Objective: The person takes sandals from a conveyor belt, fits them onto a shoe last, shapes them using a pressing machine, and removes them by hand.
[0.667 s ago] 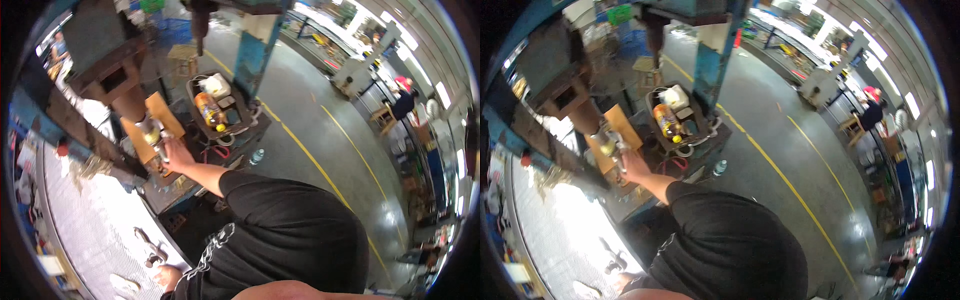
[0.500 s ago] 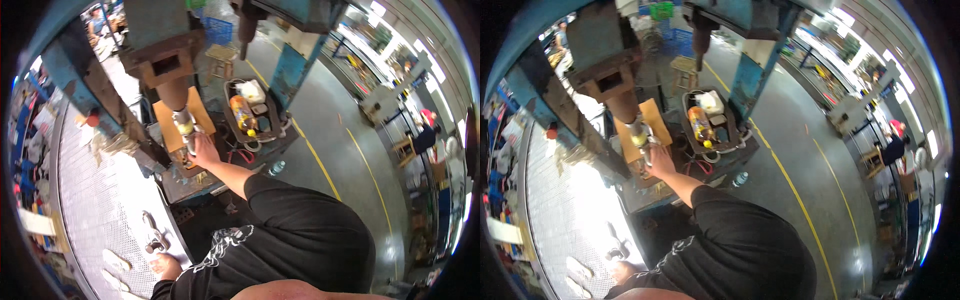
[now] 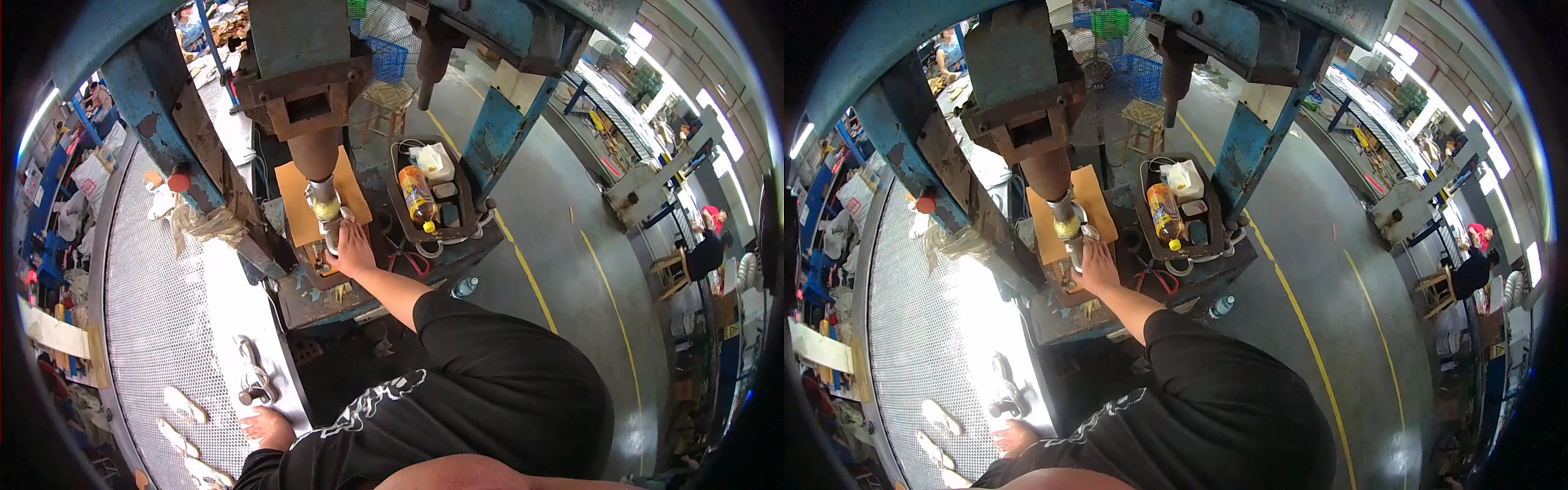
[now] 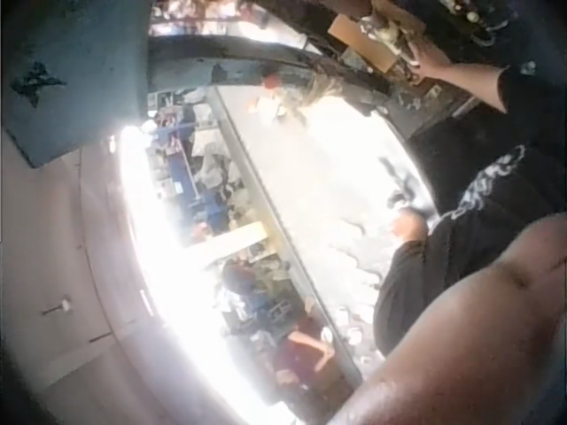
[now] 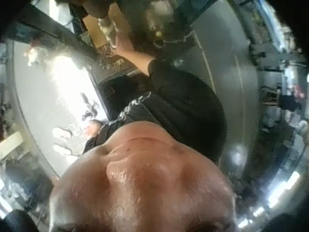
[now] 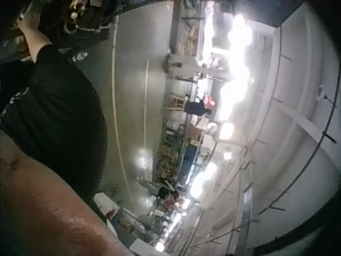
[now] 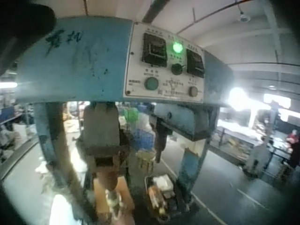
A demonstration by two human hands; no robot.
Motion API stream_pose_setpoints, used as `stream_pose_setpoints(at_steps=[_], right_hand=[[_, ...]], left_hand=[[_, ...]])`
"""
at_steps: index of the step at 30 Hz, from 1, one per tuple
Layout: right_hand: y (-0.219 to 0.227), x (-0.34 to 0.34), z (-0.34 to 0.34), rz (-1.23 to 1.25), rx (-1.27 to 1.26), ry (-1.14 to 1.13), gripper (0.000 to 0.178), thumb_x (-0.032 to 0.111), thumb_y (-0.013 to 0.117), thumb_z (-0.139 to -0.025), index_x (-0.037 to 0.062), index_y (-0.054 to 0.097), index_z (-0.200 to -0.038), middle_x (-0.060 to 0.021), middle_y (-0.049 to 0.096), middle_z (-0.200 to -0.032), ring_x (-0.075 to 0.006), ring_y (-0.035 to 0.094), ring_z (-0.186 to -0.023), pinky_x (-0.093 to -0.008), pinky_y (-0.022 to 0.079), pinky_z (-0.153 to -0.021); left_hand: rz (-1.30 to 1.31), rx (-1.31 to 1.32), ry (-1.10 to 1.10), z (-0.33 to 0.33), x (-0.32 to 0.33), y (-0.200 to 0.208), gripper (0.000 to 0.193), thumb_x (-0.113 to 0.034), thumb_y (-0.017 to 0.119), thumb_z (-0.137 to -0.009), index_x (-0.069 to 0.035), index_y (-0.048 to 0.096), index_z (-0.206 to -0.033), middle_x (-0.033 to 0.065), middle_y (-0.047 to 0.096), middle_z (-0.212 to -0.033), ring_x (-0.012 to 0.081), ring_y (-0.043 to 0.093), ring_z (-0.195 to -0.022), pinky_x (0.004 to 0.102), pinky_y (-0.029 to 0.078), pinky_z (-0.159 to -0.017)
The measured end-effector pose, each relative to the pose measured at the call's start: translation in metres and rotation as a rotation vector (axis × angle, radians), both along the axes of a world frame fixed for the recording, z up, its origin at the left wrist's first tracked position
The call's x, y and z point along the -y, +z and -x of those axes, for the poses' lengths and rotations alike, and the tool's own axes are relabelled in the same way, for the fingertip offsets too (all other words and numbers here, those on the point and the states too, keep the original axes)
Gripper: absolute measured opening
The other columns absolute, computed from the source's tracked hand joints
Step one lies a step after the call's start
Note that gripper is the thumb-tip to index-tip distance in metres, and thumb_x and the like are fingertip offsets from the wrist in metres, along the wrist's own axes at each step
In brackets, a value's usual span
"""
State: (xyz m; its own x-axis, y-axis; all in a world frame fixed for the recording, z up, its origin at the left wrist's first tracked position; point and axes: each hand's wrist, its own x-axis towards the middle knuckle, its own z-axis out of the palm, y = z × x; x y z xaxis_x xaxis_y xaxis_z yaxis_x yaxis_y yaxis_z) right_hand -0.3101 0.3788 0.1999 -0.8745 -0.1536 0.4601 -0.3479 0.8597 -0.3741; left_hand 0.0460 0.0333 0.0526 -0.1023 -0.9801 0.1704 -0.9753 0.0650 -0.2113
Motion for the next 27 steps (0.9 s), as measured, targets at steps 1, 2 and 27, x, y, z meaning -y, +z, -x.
stream_pose_setpoints(at_steps=[1, 2, 27], right_hand=[[0.001, -0.001, 0.002, 0.002, -0.002, -0.001, 0.075, 0.037, 0.067, -0.077, -0.0096, 0.033, -0.125, -0.0272, 0.044, -0.127, -0.0367, 0.042, -0.124, -0.0443, 0.028, -0.110], [0.002, 0.001, 0.001, 0.008, -0.010, 0.014, 0.075, 0.037, 0.067, -0.077, -0.0096, 0.033, -0.125, -0.0271, 0.044, -0.127, -0.0366, 0.043, -0.124, -0.0445, 0.028, -0.110], [0.006, 0.004, -0.004, 0.038, -0.026, 0.023, 0.076, 0.034, 0.069, -0.076, -0.0092, 0.031, -0.126, -0.0273, 0.044, -0.128, -0.0383, 0.043, -0.123, -0.0452, 0.029, -0.110]], left_hand=[[0.008, 0.000, 0.011, 0.001, 0.004, -0.004, 0.070, -0.051, 0.036, -0.092, -0.009, 0.023, -0.146, 0.0293, 0.029, -0.145, 0.0493, 0.026, -0.134, 0.0602, 0.023, -0.107], [0.014, 0.000, 0.018, -0.004, 0.010, -0.011, 0.070, -0.051, 0.036, -0.092, -0.009, 0.023, -0.146, 0.0293, 0.029, -0.145, 0.0493, 0.026, -0.134, 0.0602, 0.023, -0.107], [0.034, -0.018, 0.005, -0.002, 0.006, 0.002, 0.070, -0.049, 0.037, -0.092, -0.007, 0.024, -0.146, 0.0298, 0.030, -0.144, 0.0477, 0.025, -0.134, 0.0579, 0.020, -0.109]])
